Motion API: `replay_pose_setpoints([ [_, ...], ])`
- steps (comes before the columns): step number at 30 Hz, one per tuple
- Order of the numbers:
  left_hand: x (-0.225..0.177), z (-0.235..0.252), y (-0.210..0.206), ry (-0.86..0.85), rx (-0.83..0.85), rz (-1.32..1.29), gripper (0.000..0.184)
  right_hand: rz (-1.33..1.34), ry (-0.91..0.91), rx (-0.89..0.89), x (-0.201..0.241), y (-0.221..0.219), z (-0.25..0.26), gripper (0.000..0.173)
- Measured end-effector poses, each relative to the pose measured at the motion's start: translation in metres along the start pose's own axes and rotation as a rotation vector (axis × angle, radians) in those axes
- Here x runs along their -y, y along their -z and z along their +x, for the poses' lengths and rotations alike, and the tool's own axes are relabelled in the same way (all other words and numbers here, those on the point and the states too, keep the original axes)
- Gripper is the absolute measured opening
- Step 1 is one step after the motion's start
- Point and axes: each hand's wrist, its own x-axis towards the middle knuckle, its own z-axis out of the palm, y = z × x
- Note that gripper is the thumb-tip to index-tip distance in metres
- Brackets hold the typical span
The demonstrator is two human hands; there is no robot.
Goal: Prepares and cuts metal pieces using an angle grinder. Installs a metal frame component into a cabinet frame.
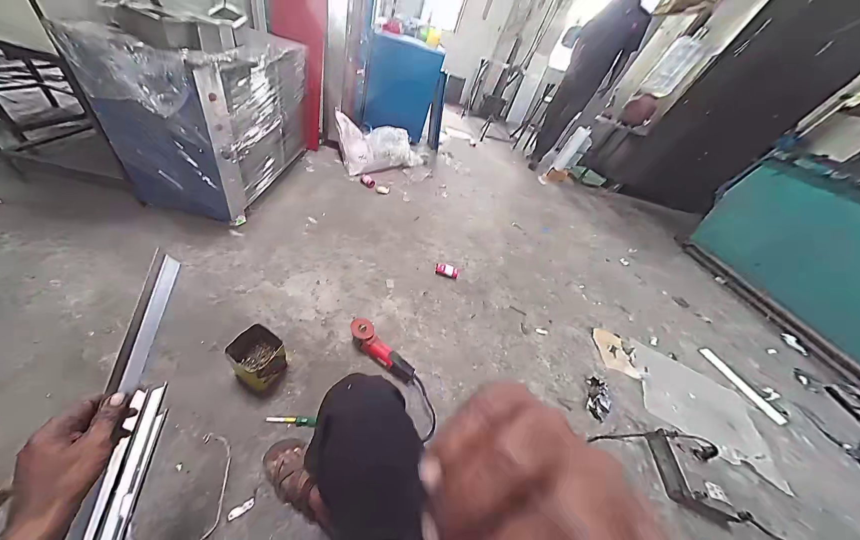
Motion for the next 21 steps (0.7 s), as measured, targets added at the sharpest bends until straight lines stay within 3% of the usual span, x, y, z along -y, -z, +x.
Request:
replay_pose_setpoints([
  [3,0.008,0.005,0.001,0.068,-0.001,0.029,0.038,-0.201,-0.027,-0.153,-0.06,0.013,-0.011,0.031],
  [7,0.009,0.008,0.003,0.124,-0.008,-0.044,0.039,-0.354,-0.366,-0.214,-0.089,0.069,-0.012,0.078],
  [10,0.003,0.01,-0.003,0.132,0.001,-0.135,0.039,-0.327,-0.467,-0.372,-0.079,0.129,0.003,0.097],
  [17,-0.004,0.01,-0.009,0.133,-0.002,-0.236,0.028,-0.575,-0.199,-0.686,-0.062,0.242,0.018,0.085],
  [21,-0.004,0.008,-0.008,0.15,-0.012,-0.222,0.028,-0.473,-0.227,-0.889,-0.072,0.272,0.01,0.08],
])
